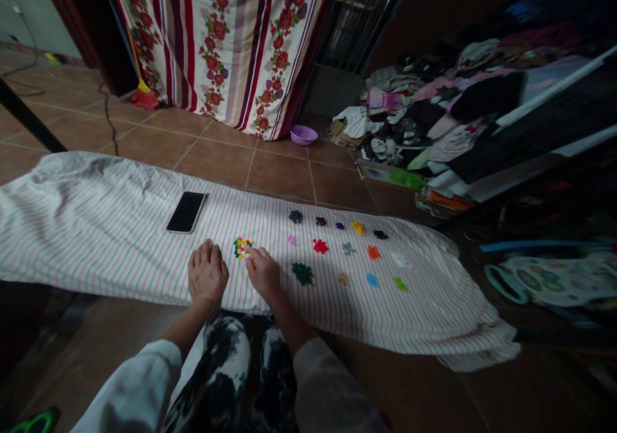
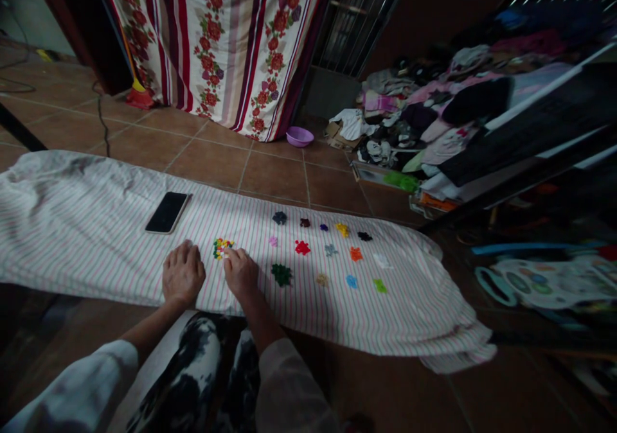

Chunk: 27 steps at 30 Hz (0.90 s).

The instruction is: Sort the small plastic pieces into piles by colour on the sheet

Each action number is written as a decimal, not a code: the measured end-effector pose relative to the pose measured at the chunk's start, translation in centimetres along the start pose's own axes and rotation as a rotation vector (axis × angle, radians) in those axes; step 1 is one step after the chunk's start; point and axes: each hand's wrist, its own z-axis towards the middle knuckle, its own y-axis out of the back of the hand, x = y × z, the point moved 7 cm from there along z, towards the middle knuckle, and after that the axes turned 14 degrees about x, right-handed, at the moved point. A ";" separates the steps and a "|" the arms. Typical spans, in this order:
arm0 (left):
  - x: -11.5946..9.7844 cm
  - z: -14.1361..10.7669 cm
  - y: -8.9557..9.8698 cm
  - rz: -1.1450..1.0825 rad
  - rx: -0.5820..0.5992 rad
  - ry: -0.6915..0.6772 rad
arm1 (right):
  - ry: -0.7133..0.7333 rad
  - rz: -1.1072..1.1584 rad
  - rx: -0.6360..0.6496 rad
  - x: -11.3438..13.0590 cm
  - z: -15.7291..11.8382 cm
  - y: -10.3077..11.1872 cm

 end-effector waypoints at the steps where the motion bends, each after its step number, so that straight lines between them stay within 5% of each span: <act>1: 0.0 0.0 0.0 -0.008 0.007 -0.015 | -0.002 -0.016 -0.003 0.1 0.0 -0.1; 17: 0.2 -0.2 -0.1 -0.037 -0.010 -0.014 | -0.131 0.035 -0.091 -0.5 0.2 -0.2; 27: 0.1 -0.2 0.0 -0.049 -0.002 -0.014 | -0.078 0.081 -0.095 -0.7 0.2 -0.1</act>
